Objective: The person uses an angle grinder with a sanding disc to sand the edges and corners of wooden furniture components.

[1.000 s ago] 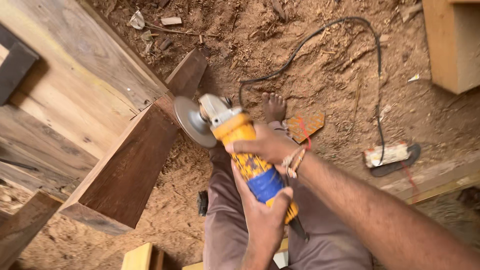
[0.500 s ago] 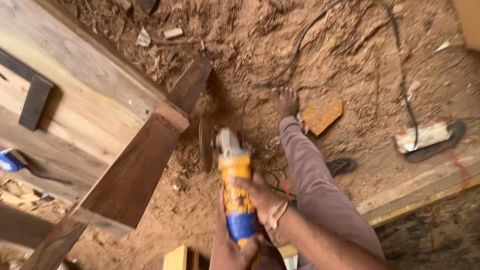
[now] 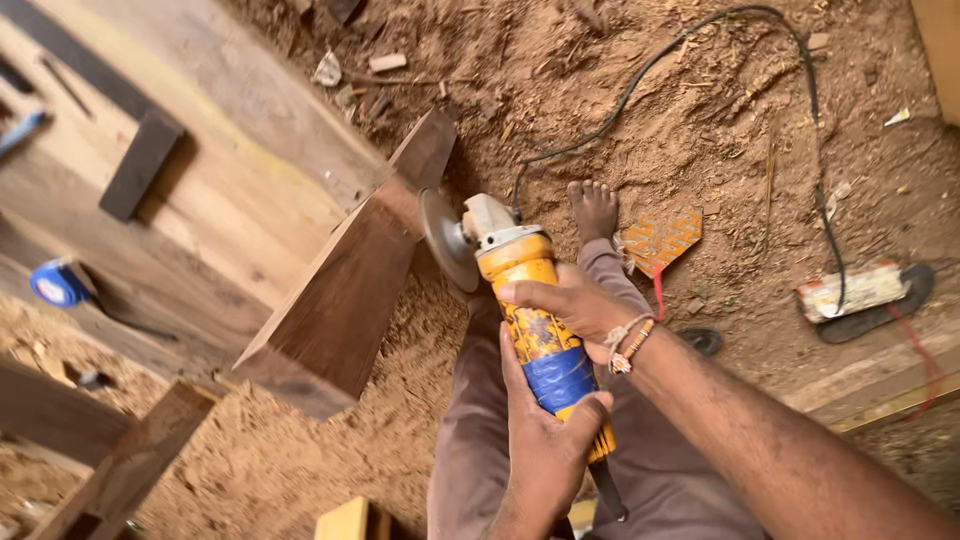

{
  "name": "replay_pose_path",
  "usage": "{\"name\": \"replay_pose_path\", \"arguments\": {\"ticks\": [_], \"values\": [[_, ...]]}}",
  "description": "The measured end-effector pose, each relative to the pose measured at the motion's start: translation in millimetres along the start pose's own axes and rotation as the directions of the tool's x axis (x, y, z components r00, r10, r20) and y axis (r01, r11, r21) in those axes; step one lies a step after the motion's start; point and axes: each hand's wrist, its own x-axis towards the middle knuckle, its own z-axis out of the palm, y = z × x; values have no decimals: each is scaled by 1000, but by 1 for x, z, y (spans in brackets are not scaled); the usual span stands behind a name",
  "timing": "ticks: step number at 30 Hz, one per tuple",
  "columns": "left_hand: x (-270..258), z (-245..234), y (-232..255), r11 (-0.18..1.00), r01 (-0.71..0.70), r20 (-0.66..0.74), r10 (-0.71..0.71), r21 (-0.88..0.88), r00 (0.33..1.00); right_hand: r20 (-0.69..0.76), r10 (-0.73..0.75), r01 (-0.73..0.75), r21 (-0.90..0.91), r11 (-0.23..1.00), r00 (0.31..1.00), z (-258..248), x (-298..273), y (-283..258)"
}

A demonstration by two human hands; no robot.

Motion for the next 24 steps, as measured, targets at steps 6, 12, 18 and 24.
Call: {"name": "replay_pose_path", "arguments": {"ticks": [6, 12, 18, 24], "values": [[-21, -28, -11, 993, -14, 29, 10, 119, 1000, -49, 70, -58, 212, 976, 996, 9, -14, 51], [-17, -60, -9, 910, -264, 186, 213, 320, 959, -22, 83, -67, 403, 913, 996, 25, -12, 82], [-6, -44, 20, 884, 18, 96, -71, 467, 993, -32, 38, -23, 393, 919, 999, 8, -1, 64], [-9, -59, 40, 631, 298, -113, -316, 716, 942, 3, 74, -66, 490, 869, 997, 32, 8, 80]]}}
